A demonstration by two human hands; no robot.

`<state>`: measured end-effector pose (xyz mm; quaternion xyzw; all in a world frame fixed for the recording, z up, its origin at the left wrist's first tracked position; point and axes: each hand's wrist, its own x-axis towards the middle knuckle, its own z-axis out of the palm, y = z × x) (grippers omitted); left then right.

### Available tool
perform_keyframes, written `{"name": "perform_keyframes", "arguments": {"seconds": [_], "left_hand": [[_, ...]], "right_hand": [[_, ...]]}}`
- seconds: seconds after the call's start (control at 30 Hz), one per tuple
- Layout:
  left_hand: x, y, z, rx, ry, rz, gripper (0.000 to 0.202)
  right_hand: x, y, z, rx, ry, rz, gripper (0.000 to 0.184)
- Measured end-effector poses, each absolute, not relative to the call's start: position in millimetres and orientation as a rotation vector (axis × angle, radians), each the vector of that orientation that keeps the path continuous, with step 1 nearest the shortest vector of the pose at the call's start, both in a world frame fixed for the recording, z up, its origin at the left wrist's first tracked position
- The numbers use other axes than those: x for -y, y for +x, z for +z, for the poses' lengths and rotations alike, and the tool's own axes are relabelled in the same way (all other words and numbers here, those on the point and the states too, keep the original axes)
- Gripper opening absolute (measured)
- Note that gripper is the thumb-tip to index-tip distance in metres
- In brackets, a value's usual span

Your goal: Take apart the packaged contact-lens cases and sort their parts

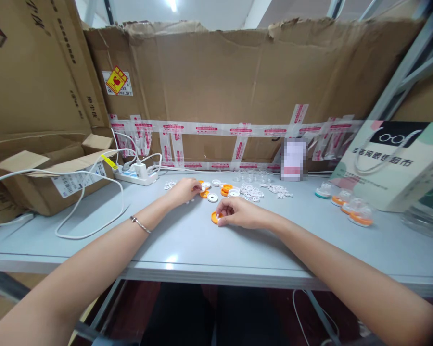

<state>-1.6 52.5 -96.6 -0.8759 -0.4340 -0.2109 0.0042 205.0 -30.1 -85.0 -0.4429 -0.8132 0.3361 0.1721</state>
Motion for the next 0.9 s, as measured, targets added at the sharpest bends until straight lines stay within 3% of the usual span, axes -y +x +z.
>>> {"name": "perform_keyframes", "arguments": {"seconds": [0.17,0.3,0.5,0.67,0.9], "left_hand": [[-21.0,1.9,-80.2,1.237,-2.858,-0.845,0.025],[6.1,8.4,-76.4,1.076,-3.253,-0.607,0.038],[9.4,19.8,-85.1,1.128,-3.247,-0.56,0.036],[8.7,19.7,-85.9,1.218,-3.195,-0.611,0.045],[11.6,19.7,-89.4,1.247,-3.255,-0.66,0.04]], "right_hand": [[29.1,206.0,-85.5,2.314,-1.239,0.934,0.016],[28.5,206.6,-84.8,2.345,-1.237,0.883,0.02],[25.8,206.1,-84.3,2.388,-1.184,0.864,0.016],[22.0,196.7,-73.5,2.485,-1.362,0.711,0.021],[16.3,179.3,-50.3,2.82,-1.509,0.514,0.019]]}}
